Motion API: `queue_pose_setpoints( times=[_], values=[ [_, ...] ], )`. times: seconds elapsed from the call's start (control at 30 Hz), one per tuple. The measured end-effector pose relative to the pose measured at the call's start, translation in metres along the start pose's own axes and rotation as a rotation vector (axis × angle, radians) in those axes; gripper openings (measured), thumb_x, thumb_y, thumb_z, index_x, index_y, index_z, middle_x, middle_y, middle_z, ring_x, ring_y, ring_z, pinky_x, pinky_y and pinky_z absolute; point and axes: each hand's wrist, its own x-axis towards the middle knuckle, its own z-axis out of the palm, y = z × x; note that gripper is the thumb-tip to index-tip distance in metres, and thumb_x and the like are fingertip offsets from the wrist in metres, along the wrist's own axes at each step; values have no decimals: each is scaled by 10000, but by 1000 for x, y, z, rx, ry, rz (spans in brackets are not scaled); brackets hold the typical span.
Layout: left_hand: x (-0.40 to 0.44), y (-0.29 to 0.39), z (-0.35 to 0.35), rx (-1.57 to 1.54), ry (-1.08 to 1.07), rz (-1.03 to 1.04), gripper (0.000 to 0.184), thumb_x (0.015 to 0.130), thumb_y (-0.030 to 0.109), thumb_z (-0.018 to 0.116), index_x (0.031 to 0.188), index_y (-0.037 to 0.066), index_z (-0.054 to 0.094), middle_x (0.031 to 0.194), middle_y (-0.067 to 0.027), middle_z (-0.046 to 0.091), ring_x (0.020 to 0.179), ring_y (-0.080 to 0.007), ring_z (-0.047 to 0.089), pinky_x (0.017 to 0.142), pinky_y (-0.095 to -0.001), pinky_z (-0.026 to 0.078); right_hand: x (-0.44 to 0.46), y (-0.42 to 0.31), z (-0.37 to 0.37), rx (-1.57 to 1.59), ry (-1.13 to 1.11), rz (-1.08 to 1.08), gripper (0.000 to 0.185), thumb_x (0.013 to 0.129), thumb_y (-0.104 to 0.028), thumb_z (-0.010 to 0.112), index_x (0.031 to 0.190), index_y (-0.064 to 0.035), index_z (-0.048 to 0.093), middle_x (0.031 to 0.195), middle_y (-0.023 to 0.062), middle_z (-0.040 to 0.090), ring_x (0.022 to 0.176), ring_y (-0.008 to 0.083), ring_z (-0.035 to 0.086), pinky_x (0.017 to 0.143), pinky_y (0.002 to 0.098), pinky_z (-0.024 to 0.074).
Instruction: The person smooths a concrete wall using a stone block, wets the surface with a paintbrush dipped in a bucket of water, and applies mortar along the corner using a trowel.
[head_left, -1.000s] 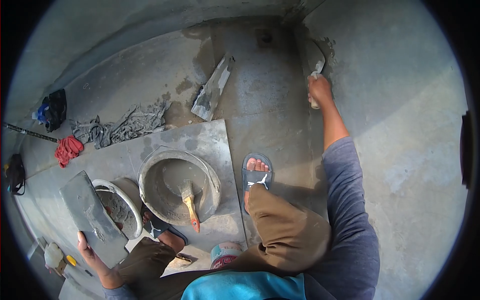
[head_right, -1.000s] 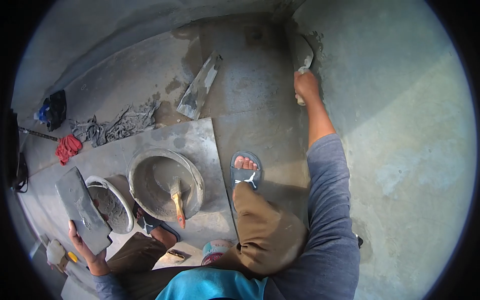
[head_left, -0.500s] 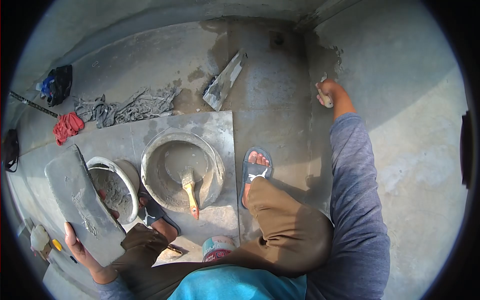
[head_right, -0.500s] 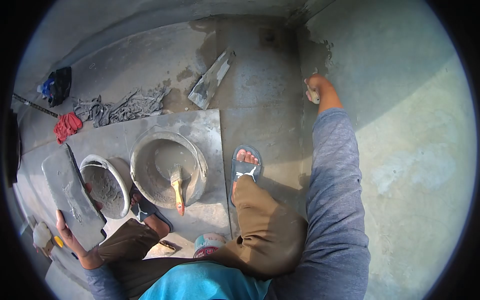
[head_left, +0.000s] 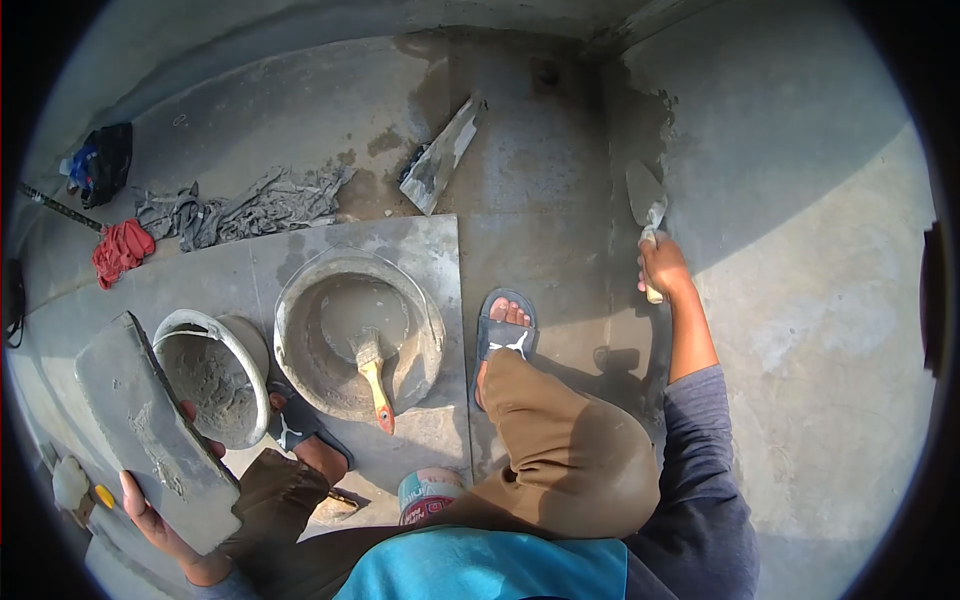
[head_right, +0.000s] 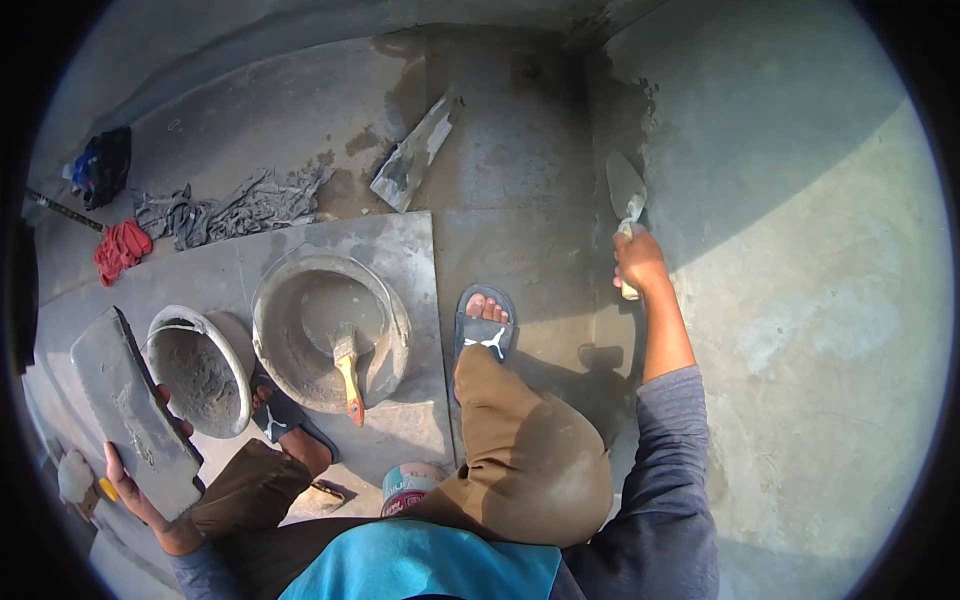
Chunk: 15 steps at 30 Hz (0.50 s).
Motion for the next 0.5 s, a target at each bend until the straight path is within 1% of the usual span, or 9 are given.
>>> queue_pose_setpoints(
  times=[0.03,0.07,0.1,0.17,0.27,0.33,0.37,0.4,0.5],
  values=[
    [3,-1,2,34,5,-2,692,1003,430,375,1504,-13,194,1435,-335,362,1019,-404,649,685,-424,633,20,-16,2,45,9,-46,278,955,-224,499,1150,-28,527,799,85,562,536,180,559,447,340,510],
    [5,-2,5,41,8,-8,692,1003,430,375,1504,-13,194,1435,-335,362,1019,-404,649,685,-424,633,43,-33,4,13,31,-101,284,956,-229,500,1158,-31,520,819,88,567,542,181,564,463,340,523],
    [8,-2,7,74,21,-7,692,1003,433,372,1504,-12,199,1433,-331,371,1010,-395,655,683,-419,633,67,-53,6,-40,79,-103,272,957,-244,506,1135,-38,524,827,91,567,541,189,566,471,347,526],
    [13,-3,10,112,49,-11,693,1002,437,368,1503,-11,203,1431,-326,380,1001,-387,660,680,-415,632,116,-86,7,30,42,-57,274,970,-264,509,1106,-27,524,828,100,565,546,203,569,472,357,524],
    [17,-6,13,104,92,-23,696,1000,444,361,1504,-9,207,1433,-314,388,997,-379,664,678,-412,631,170,-117,2,-49,-50,-35,277,980,-274,509,1079,-15,522,830,105,568,552,216,571,470,361,520],
    [19,-6,13,96,127,-24,703,997,441,373,1509,-6,192,1447,-305,377,998,-383,662,690,-416,629,186,-128,-1,-47,-55,36,277,986,-275,510,1060,-8,514,840,110,573,561,214,571,473,352,518],
    [19,-4,14,90,128,-32,708,1001,452,334,1493,-37,194,1433,-346,355,1015,-392,646,709,-425,623,185,-130,-1,-64,-66,40,277,986,-275,510,1060,-8,514,840,110,573,561,214,571,473,352,518],
    [18,-3,14,86,143,-43,708,1001,452,334,1493,-37,194,1433,-346,355,1015,-392,646,709,-425,623,184,-132,-2,-95,-65,84,267,985,-272,516,1061,-16,517,835,110,574,573,210,576,477,347,520],
    [15,1,11,-9,99,-36,705,1002,419,338,1516,-9,115,1481,-361,249,1101,-462,596,760,-499,618,180,-131,-1,-131,-59,161,250,982,-266,530,1069,-32,521,840,110,578,614,204,593,487,336,527]
  ],
)
